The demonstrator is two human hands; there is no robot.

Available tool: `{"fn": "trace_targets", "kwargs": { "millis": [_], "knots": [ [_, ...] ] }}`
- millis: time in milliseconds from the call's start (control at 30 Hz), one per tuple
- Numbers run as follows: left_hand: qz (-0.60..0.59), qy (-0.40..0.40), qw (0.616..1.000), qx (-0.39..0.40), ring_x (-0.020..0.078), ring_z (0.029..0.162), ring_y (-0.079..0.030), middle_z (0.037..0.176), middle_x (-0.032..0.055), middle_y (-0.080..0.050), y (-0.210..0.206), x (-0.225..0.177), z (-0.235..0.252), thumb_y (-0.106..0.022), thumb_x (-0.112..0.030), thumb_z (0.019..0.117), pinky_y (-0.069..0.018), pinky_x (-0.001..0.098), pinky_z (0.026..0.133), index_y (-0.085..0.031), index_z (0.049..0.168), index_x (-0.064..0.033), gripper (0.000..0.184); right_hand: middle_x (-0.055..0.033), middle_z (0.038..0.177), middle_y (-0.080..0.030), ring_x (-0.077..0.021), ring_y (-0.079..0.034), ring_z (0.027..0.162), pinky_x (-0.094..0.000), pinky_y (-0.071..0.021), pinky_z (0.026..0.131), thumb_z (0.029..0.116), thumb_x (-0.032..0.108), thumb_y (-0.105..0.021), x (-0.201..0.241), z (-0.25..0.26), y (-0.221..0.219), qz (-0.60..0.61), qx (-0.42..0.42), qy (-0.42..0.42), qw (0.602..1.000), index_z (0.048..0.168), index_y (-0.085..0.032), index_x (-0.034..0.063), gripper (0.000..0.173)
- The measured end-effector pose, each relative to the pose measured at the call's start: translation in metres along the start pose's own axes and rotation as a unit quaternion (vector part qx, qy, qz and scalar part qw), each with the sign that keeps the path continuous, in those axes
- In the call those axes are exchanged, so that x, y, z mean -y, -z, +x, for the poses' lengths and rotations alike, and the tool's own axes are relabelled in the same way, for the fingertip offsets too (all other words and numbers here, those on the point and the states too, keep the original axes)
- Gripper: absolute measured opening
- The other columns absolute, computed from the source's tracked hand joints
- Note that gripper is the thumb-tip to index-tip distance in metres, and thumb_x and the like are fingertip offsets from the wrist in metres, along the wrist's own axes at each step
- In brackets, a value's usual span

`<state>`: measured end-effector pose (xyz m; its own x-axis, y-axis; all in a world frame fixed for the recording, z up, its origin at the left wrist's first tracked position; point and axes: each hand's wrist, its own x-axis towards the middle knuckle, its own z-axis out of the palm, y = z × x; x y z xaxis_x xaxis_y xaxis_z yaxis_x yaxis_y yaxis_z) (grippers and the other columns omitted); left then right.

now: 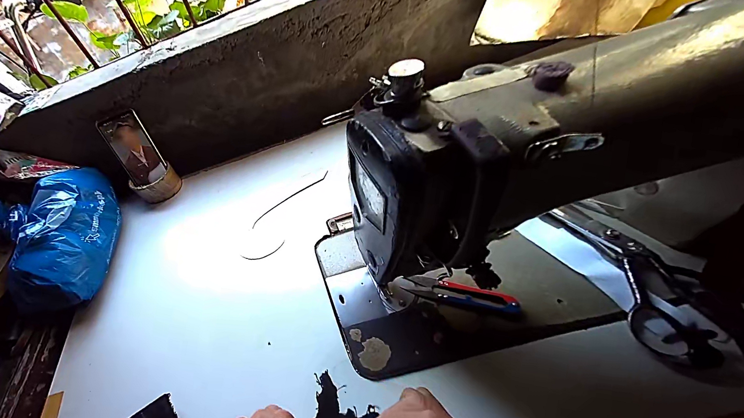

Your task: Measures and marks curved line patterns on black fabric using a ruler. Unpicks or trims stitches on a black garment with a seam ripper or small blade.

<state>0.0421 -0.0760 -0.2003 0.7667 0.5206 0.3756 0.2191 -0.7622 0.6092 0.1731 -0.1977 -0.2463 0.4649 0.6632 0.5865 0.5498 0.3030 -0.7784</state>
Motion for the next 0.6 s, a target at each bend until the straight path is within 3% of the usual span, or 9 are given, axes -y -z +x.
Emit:
{"fn": "trace_targets", "kwargs": {
  "millis": [133, 233, 367, 467, 533, 600],
  "knots": [
    [0.046, -0.042, 0.998, 0.032, 0.0168, 0.074, -0.063, 0.073, 0.0102, -0.067, 0.01, 0.001, 0.015, -0.069, -0.018, 0.0938, -0.043, 0.0353, 0.081, -0.064, 0.078, -0.0014, 0.023, -0.013, 0.098, -0.062, -0.0159, -0.058, 0.098, -0.0231, -0.0445, 0.088, 0.1073, 0.024, -0.054, 0.0, 0.008, 0.005, -0.019, -0.004, 0.016, 1.0, 0.097, -0.064, 0.0045, 0.025],
    [0.046, -0.054, 0.997, 0.041, 0.0162, 0.072, -0.063, 0.071, 0.0099, -0.067, 0.014, -0.002, 0.018, -0.074, -0.016, 0.0896, -0.0424, 0.035, 0.082, -0.064, 0.078, -0.0008, 0.022, -0.0092, 0.103, -0.06, -0.0126, -0.057, 0.104, -0.0206, -0.0439, 0.092, 0.1089, 0.032, -0.049, 0.002, 0.025, 0.008, -0.045, -0.019, 0.059, 0.997, 0.101, -0.063, 0.0093, 0.028],
    [0.062, -0.05, 0.997, 0.021, 0.0162, 0.068, -0.06, 0.068, 0.0099, -0.065, 0.013, -0.003, 0.015, -0.074, -0.013, 0.0849, -0.0413, 0.0343, 0.078, -0.062, 0.076, -0.0001, 0.019, -0.0113, 0.102, -0.067, -0.0233, -0.061, 0.099, -0.0358, -0.0434, 0.088, 0.1067, 0.042, -0.05, 0.009, 0.036, 0.002, -0.124, 0.01, 0.078, 0.989, 0.113, -0.064, 0.0085, 0.036],
    [0.06, -0.046, 0.996, 0.043, 0.0165, 0.068, -0.062, 0.068, 0.0098, -0.066, 0.017, -0.002, 0.016, -0.074, -0.01, 0.0847, -0.0423, 0.0346, 0.079, -0.064, 0.078, 0.0009, 0.016, -0.0141, 0.1, -0.071, -0.0274, -0.064, 0.096, -0.0405, -0.0445, 0.084, 0.0997, 0.028, -0.061, 0.01, 0.029, -0.008, -0.142, 0.03, 0.03, 0.989, 0.113, -0.066, 0.0043, 0.027],
    [0.048, -0.035, 0.995, 0.074, 0.0155, 0.068, -0.063, 0.07, 0.0093, -0.068, 0.024, -0.001, 0.018, -0.074, -0.008, 0.0853, -0.0438, 0.0344, 0.078, -0.066, 0.082, 0.0017, 0.013, -0.014, 0.1, -0.071, -0.0245, -0.065, 0.096, -0.038, -0.0453, 0.084, 0.0944, 0.011, -0.062, 0.011, 0.025, -0.011, -0.108, 0.013, -0.015, 0.994, 0.109, -0.065, 0.0036, 0.017],
    [0.029, -0.031, 0.993, 0.112, 0.0148, 0.069, -0.065, 0.074, 0.0081, -0.071, 0.033, 0.001, 0.021, -0.072, -0.004, 0.086, -0.0471, 0.0349, 0.077, -0.064, 0.092, 0.0024, 0.012, -0.0151, 0.099, -0.07, -0.0233, -0.066, 0.097, -0.0383, -0.0462, 0.083, 0.0913, 0.004, -0.061, 0.011, 0.021, -0.011, -0.069, 0.003, -0.051, 0.996, 0.105, -0.065, 0.0022, 0.014]
  ]
}}
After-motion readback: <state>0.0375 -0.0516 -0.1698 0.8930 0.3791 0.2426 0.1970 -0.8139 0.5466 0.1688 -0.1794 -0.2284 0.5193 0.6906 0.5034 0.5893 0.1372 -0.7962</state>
